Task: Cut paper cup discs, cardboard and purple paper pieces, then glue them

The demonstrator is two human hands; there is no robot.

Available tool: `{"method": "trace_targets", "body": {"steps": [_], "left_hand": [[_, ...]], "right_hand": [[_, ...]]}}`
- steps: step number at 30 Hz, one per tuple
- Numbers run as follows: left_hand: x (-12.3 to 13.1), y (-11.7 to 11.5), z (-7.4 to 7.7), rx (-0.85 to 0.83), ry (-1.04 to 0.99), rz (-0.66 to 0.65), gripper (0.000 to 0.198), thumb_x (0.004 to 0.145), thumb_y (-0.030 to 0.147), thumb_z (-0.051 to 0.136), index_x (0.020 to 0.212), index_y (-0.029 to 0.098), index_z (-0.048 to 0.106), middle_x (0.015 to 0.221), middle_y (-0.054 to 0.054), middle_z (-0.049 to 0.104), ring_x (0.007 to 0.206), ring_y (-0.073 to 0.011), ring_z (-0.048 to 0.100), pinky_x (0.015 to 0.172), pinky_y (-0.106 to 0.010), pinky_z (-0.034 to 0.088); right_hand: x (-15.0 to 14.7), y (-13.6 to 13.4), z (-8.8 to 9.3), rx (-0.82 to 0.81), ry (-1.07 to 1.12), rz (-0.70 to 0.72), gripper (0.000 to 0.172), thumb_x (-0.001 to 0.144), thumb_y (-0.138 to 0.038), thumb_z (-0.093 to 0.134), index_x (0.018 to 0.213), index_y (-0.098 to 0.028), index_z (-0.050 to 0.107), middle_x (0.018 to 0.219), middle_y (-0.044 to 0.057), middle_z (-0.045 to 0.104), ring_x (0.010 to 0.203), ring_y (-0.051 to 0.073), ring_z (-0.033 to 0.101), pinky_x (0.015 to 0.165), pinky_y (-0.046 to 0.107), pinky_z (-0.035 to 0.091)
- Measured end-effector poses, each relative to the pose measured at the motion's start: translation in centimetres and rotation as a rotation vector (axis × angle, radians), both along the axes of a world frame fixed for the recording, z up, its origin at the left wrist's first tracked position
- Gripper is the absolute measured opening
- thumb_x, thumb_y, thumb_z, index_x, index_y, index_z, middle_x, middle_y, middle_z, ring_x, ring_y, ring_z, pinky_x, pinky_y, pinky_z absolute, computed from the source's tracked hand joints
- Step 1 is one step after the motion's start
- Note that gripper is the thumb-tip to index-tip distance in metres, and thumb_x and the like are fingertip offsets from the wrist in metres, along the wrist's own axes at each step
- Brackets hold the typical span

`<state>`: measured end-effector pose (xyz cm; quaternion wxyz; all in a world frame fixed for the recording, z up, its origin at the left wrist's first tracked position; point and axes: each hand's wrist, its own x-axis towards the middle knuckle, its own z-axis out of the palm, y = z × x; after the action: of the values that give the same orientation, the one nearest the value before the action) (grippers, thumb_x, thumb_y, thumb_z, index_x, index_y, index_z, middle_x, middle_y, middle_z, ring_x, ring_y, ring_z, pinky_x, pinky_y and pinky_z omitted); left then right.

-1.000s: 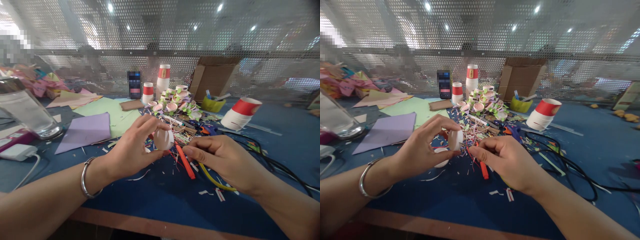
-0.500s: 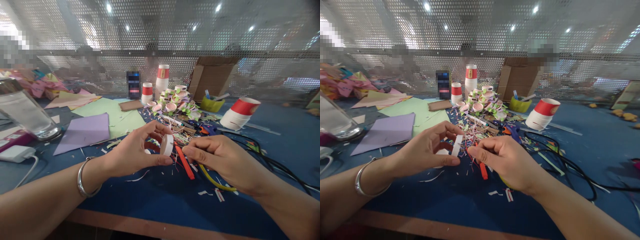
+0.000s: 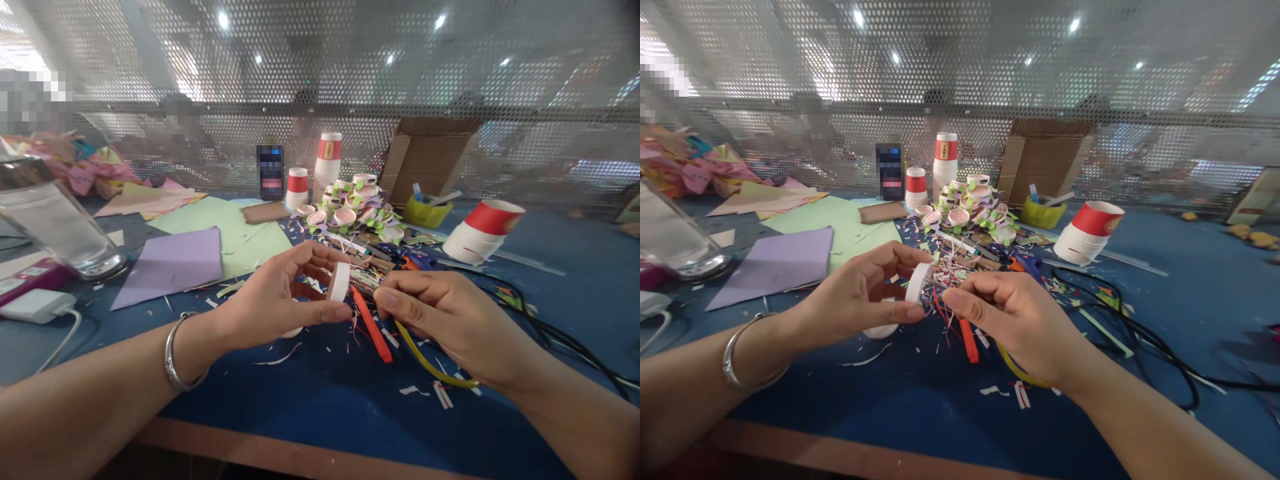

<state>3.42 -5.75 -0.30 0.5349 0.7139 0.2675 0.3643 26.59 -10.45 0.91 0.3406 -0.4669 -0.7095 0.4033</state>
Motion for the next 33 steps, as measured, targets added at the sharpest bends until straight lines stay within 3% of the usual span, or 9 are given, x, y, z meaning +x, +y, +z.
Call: {"method": "trace_targets", "body": {"steps": [5, 9, 14, 20, 24, 28, 33], "left_hand": [[0.0, -0.1, 0.6, -0.205, -0.012, -0.047, 0.033, 0.090, 0.043, 0.071, 0.113, 0.019, 0.069, 0.098, -0.005, 0.067, 0.083, -0.0117, 0.059, 0.068, -0.023, 0.046], [0.2, -0.4, 0.7, -0.353, 0.012, -0.086, 0.033, 0.092, 0.049, 0.066, 0.097, 0.017, 0.073, 0.089, -0.004, 0.065, 0.079, -0.0122, 0.057, 0.063, -0.021, 0.046], [0.5, -0.8, 0.7, -0.410, 0.097, -0.142, 0.042, 0.089, 0.055, 0.066, 0.081, 0.015, 0.071, 0.075, -0.003, 0.064, 0.064, -0.0109, 0.055, 0.053, -0.020, 0.044], [0.7, -0.9, 0.6, -0.371, 0.092, -0.130, 0.053, 0.091, 0.062, 0.060, 0.074, 0.013, 0.067, 0.069, -0.003, 0.062, 0.059, -0.0093, 0.055, 0.050, -0.019, 0.043], [0.6, -1.2, 1.0, -0.272, 0.041, -0.101, 0.040, 0.089, 0.052, 0.069, 0.088, 0.012, 0.069, 0.075, -0.001, 0.062, 0.063, -0.0072, 0.055, 0.055, -0.018, 0.044], [0.5, -1.6, 1.1, -0.311, -0.045, -0.192, 0.029, 0.088, 0.033, 0.076, 0.108, 0.015, 0.066, 0.092, -0.003, 0.067, 0.081, -0.0089, 0.062, 0.072, -0.020, 0.050], [0.8, -1.8, 0.4, -0.288, -0.078, -0.190, 0.048, 0.075, 0.016, 0.086, 0.115, 0.017, 0.060, 0.103, -0.004, 0.066, 0.098, -0.0137, 0.063, 0.083, -0.024, 0.052]], "right_hand": [[-0.1, -0.1, 0.1, 0.088, 0.023, -0.103, 0.042, 0.093, -0.058, 0.062, 0.076, -0.020, 0.065, 0.057, -0.007, 0.034, 0.048, 0.007, 0.025, 0.041, 0.023, 0.020], [-0.3, -0.1, -0.3, 0.062, 0.074, -0.138, 0.037, 0.091, -0.057, 0.066, 0.081, -0.021, 0.067, 0.061, -0.006, 0.043, 0.051, 0.008, 0.033, 0.045, 0.022, 0.029], [-0.8, 0.1, -0.8, 0.008, 0.127, -0.097, 0.030, 0.081, -0.049, 0.080, 0.087, -0.021, 0.069, 0.082, 0.000, 0.065, 0.074, 0.014, 0.058, 0.065, 0.023, 0.047], [-1.0, 0.2, -1.0, -0.046, 0.201, -0.088, 0.025, 0.080, -0.043, 0.081, 0.086, -0.021, 0.072, 0.083, 0.001, 0.067, 0.077, 0.015, 0.060, 0.069, 0.024, 0.049], [-1.1, 0.1, -1.0, -0.062, 0.196, -0.107, 0.023, 0.081, -0.042, 0.080, 0.083, -0.021, 0.070, 0.077, -0.001, 0.064, 0.067, 0.012, 0.056, 0.059, 0.022, 0.045], [-1.1, 0.2, -1.1, -0.019, 0.194, -0.138, 0.023, 0.085, -0.043, 0.076, 0.085, -0.021, 0.069, 0.076, -0.001, 0.064, 0.065, 0.012, 0.056, 0.057, 0.023, 0.044], [-1.1, 0.5, -1.4, -0.004, 0.176, -0.173, 0.024, 0.086, -0.044, 0.074, 0.086, -0.021, 0.067, 0.070, -0.002, 0.064, 0.061, 0.012, 0.054, 0.055, 0.022, 0.043]]}}
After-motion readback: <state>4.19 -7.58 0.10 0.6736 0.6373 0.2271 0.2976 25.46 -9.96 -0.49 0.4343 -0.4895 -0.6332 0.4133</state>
